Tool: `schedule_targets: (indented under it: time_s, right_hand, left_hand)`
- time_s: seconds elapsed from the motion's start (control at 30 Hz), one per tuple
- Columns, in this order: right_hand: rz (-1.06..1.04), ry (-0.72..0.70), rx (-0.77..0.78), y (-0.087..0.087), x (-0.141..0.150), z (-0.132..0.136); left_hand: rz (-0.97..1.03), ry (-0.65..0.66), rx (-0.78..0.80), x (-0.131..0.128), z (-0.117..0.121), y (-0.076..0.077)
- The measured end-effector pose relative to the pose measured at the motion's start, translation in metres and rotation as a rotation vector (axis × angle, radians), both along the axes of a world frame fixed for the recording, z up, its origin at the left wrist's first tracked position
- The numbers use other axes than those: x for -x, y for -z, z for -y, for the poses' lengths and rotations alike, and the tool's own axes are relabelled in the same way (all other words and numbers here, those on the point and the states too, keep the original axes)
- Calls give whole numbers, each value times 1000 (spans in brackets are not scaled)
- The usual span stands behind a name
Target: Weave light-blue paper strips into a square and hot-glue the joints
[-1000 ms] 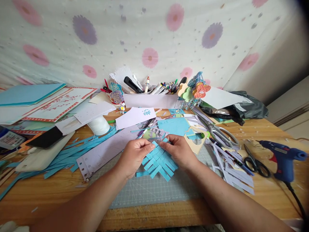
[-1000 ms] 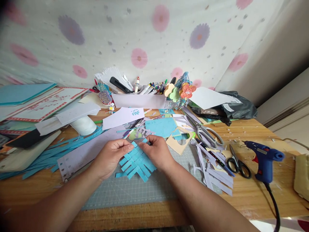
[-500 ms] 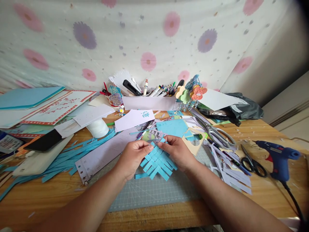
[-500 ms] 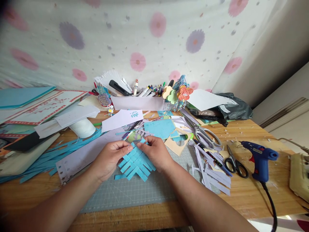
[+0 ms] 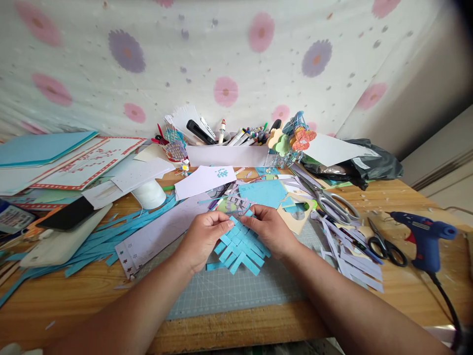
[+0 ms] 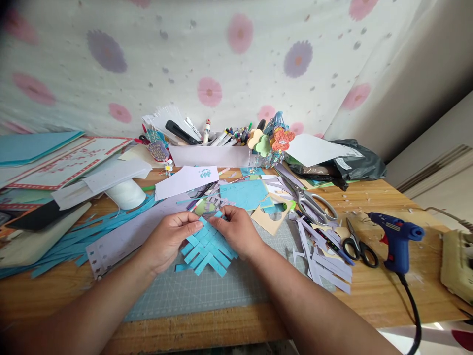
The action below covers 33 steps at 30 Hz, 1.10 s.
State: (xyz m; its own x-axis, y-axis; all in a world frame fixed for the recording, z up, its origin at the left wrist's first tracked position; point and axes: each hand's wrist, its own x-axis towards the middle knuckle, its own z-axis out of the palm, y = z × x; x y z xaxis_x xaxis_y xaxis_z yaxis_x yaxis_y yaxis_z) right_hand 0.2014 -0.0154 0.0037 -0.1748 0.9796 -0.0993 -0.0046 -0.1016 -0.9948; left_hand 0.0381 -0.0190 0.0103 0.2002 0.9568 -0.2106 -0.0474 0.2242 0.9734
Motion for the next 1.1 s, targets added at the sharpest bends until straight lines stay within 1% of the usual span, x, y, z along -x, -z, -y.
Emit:
schedule_targets:
  time_s: [0.3,0.47,0.6,0.83,0.97,1.1]
  right_hand:
    - [26,-4,-6,0,0,0]
    - [-48,-16,-10,-1,-1,0]
    - [-82,-52,35,-5,0,1]
    - [-64,-44,63,-8,2,1]
    - [-61,-37,88,-6,2,1]
    - [-57,-48,73,-6,2,1]
  left_hand:
    - [-26,-4,4,-1,2,-3]
    - [-37,-12,-32,1,1,-1]
    - [-46,9,-25,2,1,0]
    - [-76,53,-43,2,2,2]
    - [-78,37,-60,2,2,2]
    - [-59,17,-48,2,2,1]
